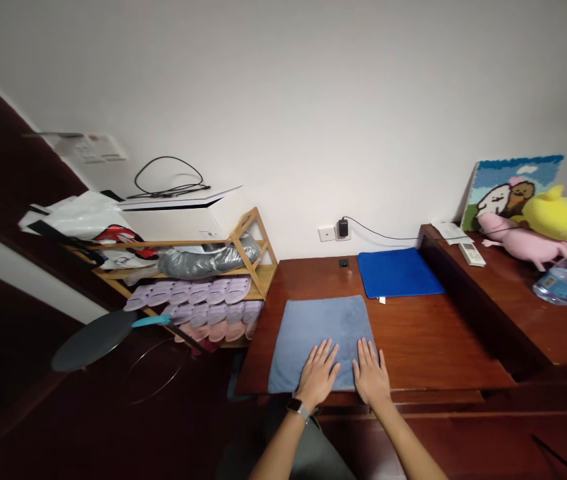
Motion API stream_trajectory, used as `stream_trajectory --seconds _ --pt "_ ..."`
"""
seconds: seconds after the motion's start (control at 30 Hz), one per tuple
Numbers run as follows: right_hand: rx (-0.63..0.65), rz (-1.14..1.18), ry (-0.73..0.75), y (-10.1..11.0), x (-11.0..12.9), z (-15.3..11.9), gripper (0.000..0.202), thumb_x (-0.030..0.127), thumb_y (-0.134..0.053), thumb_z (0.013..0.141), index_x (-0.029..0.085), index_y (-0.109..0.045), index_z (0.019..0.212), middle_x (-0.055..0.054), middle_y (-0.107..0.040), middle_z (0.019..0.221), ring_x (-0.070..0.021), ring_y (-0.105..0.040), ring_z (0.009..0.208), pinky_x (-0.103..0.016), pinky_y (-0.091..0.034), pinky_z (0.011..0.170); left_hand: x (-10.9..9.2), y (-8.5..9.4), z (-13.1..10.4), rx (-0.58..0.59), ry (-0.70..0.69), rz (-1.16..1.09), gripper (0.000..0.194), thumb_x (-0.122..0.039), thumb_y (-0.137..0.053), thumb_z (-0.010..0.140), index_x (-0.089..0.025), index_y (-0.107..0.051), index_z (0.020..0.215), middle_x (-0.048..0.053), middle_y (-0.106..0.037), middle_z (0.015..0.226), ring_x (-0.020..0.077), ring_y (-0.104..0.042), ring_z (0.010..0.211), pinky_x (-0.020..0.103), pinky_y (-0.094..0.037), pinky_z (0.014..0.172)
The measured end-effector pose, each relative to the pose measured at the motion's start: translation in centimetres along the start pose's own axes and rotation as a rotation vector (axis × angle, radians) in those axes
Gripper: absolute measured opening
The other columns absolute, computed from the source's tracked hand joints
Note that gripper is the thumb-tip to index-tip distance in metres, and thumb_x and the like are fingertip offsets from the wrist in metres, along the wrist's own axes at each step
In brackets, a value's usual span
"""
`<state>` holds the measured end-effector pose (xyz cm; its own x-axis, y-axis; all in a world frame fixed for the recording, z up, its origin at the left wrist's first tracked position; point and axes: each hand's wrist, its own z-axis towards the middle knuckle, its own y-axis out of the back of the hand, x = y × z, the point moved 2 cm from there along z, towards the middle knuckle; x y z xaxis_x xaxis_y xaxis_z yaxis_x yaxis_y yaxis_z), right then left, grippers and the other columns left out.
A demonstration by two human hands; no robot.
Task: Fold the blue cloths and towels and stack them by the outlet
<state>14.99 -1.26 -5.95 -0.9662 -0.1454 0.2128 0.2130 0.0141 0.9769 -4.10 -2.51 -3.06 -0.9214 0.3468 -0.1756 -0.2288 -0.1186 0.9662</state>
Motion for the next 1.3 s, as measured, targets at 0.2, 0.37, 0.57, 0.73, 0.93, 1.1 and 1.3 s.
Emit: stream_trajectory --seconds 0.2,0.37,0.57,0.73,0.93,1.1,1.3 --pt "0.02 -0.012 0.016 0.9 -0.4 1.1 0.068 0.045 -0.016 0.107 0.016 -0.028 0.168 -0.005 -0.027 0.174 -0.0242 -0.021 0.163 -0.05 -0.014 0.132 8.2 1.1 -3.3 -0.026 0.172 0.087 0.06 -0.047 -0.035 0.11 -0.026 -0.035 0.166 0.01 -0.041 0.169 0.027 -0.036 0.157 0.053 -0.035 0.128" --pt "-0.027 0.013 0.031 0.1 -2.3 -0.9 0.071 0.053 -0.019 0.107 0.019 -0.03 0.168 -0.005 -0.029 0.173 -0.0263 -0.021 0.163 -0.052 -0.017 0.131 12.3 1.8 -8.4 -0.063 0.219 0.123 0.061 -0.047 -0.033 0.111 -0.024 -0.029 0.168 0.009 -0.038 0.17 0.0253 -0.036 0.158 0.051 -0.037 0.127" --pt "-0.032 0.048 0.012 -0.2 -4.2 -2.8 0.068 0.055 -0.021 0.104 0.029 -0.032 0.167 0.0 -0.035 0.171 -0.0264 -0.026 0.161 -0.052 -0.02 0.131 12.9 1.8 -9.7 -0.055 0.212 0.117 0.061 -0.044 -0.03 0.112 -0.023 -0.027 0.168 0.008 -0.04 0.17 0.0238 -0.037 0.157 0.049 -0.038 0.126" --pt "-0.048 0.074 0.021 0.4 -4.9 -0.3 0.064 0.053 -0.019 0.106 0.033 -0.039 0.164 0.002 -0.04 0.168 -0.0249 -0.03 0.16 -0.052 -0.023 0.131 13.1 2.3 -8.8 -0.082 0.191 0.104 0.06 -0.042 -0.031 0.112 -0.027 -0.025 0.169 0.006 -0.042 0.169 0.0231 -0.039 0.156 0.049 -0.039 0.126" --pt "-0.038 0.083 0.049 4.2 -2.9 12.2 0.066 0.044 -0.015 0.109 0.016 -0.03 0.167 -0.005 -0.029 0.174 -0.0233 -0.023 0.162 -0.046 -0.021 0.131 11.0 3.3 -1.7 -0.109 0.127 0.076 0.059 -0.039 -0.03 0.112 -0.025 -0.026 0.169 0.007 -0.04 0.169 0.0234 -0.036 0.157 0.048 -0.038 0.127" --pt "0.063 0.034 0.037 3.3 -1.6 18.5 0.066 0.042 -0.021 0.108 0.014 -0.027 0.168 -0.007 -0.026 0.175 -0.0234 -0.018 0.163 -0.045 -0.014 0.132 7.4 1.6 5.8 -0.072 0.031 0.027 0.059 -0.041 -0.029 0.112 -0.024 -0.027 0.168 0.008 -0.042 0.169 0.0233 -0.036 0.157 0.049 -0.036 0.128" --pt "0.01 0.022 0.079 0.3 -2.9 18.5 0.067 0.042 -0.02 0.107 0.015 -0.026 0.168 -0.007 -0.027 0.175 -0.0217 -0.018 0.163 -0.046 -0.012 0.132 1.7 -2.3 14.9 -0.002 -0.023 -0.056 0.059 -0.046 -0.028 0.111 -0.021 -0.038 0.164 0.007 -0.039 0.17 0.0218 -0.03 0.16 0.045 -0.027 0.132"
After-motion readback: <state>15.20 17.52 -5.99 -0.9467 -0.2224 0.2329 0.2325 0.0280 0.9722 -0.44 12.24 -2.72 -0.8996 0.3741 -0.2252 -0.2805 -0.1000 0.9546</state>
